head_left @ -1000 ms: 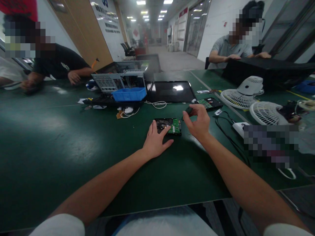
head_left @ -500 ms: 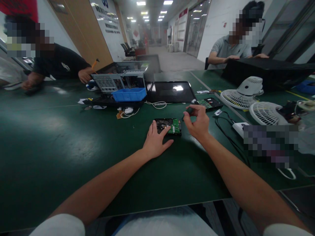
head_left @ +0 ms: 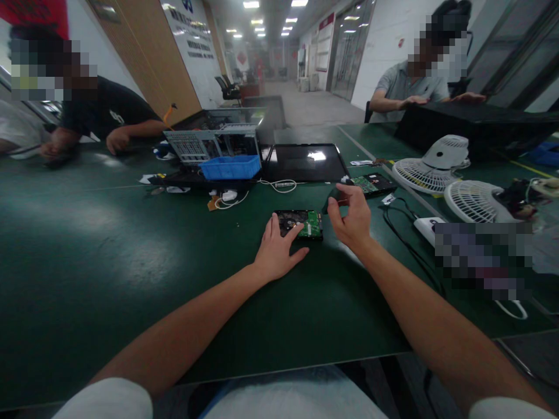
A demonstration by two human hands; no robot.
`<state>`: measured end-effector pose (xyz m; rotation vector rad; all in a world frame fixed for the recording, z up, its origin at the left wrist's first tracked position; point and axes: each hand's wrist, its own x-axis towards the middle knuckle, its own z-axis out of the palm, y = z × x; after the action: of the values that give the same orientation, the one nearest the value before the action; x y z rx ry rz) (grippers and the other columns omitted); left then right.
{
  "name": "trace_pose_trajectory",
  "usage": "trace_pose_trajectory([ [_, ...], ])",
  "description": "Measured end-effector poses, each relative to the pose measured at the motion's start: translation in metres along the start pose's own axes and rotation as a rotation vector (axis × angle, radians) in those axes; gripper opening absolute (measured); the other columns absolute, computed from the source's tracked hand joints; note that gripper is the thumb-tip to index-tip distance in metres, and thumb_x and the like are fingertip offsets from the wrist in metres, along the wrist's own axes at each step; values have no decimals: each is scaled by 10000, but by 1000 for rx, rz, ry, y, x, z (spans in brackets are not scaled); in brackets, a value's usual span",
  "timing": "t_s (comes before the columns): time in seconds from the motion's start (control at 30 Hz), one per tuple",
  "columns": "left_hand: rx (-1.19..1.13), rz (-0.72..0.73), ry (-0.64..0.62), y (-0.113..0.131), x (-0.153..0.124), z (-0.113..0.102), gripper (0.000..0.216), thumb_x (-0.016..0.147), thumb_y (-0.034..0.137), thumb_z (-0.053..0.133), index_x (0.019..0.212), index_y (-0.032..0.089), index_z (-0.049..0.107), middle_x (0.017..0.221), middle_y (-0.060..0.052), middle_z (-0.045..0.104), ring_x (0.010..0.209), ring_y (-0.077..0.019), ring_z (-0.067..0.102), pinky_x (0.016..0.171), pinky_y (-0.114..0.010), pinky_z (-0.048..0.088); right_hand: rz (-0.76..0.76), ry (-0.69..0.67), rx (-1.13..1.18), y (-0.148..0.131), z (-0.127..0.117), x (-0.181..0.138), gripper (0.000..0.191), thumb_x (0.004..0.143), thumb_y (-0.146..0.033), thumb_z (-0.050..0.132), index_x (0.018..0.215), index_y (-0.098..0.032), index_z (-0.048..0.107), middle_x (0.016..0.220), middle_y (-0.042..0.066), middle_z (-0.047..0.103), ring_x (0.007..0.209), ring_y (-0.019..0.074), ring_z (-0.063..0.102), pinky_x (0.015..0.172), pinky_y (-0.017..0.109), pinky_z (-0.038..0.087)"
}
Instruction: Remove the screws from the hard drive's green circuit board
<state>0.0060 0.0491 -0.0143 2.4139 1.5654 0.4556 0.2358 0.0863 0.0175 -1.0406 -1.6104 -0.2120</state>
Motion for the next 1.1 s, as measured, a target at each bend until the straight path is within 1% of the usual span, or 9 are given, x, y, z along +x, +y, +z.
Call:
trace_pose_trajectory([
  [0.1,-1,3,7,0,0,0,698,940,654,594,1571,405,433,1767,-55,-31,1594,-465,43,1218,-626,287,27,24,7,0,1,0,344,951,-345,653,1262,-252,543,1107,82,633,861,216,677,714,392,632],
  [0.2,-6,9,10,-1,0,1,691,946,660,579,1574,416,427,1765,-54,-62,1594,-470,40,1223,-626,272,41,28,40,1,1,0,368,932,-354,688,1252,-256,536,1134,78,642,901,217,697,732,384,641],
  [0.4,-3,1,6,-2,0,2,713,940,673,578,1579,396,421,1766,-67,-38,1594,-469,28,1225,-629,261,-4,11,69,2,2,0,351,962,-277,621,1300,-245,532,1270,123,643,992,232,713,736,385,646],
  [0.5,-4,2,4,-1,0,2,711,942,667,579,1579,395,420,1765,-63,-39,1595,-463,21,1227,-624,259,-17,33,92,3,4,-1,367,951,-285,649,1293,-242,523,1316,138,644,1043,246,713,730,378,647],
  [0.63,-7,8,7,-1,-1,1,698,948,661,573,1579,407,419,1762,-61,-66,1592,-474,20,1232,-623,249,3,39,67,4,4,-1,361,946,-339,678,1264,-248,532,1257,117,672,966,228,719,744,382,645],
  [0.73,0,0,-3,0,0,0,701,944,659,583,1576,400,426,1764,-60,-52,1590,-480,25,1227,-622,263,-14,45,26,3,2,-1,330,948,-341,674,1241,-244,556,1198,105,665,913,218,699,731,381,637],
  [0.87,12,3,-4,0,0,0,699,950,643,588,1580,395,418,1764,-63,-38,1593,-469,21,1230,-618,259,-63,28,9,0,-2,1,304,962,-292,636,1255,-237,577,1178,111,624,906,215,668,715,384,634],
  [0.97,3,8,-2,0,0,1,696,952,653,576,1582,406,412,1763,-65,-58,1590,-481,26,1228,-622,256,-56,-2,10,-2,-3,2,319,969,-280,613,1285,-248,581,1178,113,604,891,210,651,714,392,643],
  [1.1,-1,8,2,-1,0,1,693,950,657,575,1579,412,416,1761,-67,-78,1587,-489,30,1218,-634,268,-52,6,33,-1,-1,1,351,960,-268,619,1306,-250,560,1247,127,608,969,233,672,702,379,650],
])
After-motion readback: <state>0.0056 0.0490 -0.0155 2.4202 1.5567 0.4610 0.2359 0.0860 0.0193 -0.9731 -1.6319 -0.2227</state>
